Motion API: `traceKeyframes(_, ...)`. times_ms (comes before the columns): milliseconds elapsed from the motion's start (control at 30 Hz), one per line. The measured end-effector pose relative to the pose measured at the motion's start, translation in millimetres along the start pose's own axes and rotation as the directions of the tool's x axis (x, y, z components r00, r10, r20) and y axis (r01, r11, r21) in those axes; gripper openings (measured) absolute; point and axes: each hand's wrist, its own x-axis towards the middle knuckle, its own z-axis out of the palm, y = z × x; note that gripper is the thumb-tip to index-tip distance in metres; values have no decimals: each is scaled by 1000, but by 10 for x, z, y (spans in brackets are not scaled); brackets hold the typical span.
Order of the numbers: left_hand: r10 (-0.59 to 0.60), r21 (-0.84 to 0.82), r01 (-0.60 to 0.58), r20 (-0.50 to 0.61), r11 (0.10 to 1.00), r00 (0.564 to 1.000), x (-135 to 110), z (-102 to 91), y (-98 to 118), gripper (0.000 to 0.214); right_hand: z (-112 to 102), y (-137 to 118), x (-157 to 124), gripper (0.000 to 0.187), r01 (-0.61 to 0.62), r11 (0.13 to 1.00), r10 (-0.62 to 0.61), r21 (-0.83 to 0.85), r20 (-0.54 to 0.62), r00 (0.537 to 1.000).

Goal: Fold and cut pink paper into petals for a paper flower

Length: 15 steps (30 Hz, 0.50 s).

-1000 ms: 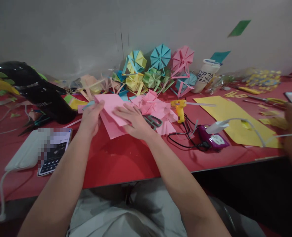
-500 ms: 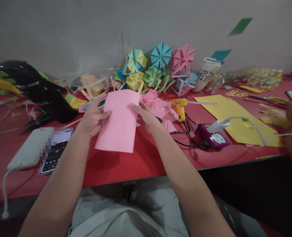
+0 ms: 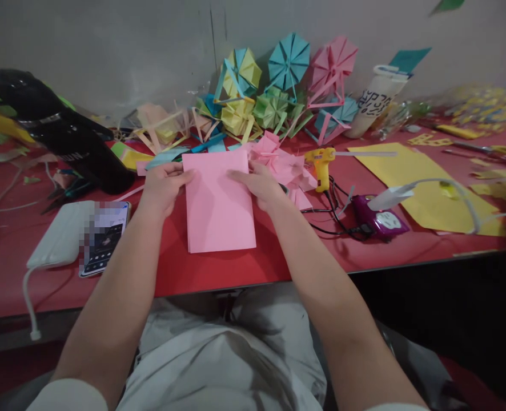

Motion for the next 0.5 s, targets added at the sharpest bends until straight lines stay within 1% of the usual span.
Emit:
traceKeyframes(133, 29, 2, -29, -15, 1000, 999, 4, 11, -3, 21, -11, 11, 3, 40, 32, 999, -32, -9, -4, 999)
traceKeyframes(333, 21, -7, -21, -68, 1000, 997, 0, 14, 19, 17, -28, 25, 8, 39, 30, 999, -29, -27, 17, 999)
traceKeyframes(500, 21, -2, -21, -67, 1000, 998, -1, 7, 20, 13, -23, 21, -1, 41, 30, 999, -30, -24, 12, 999)
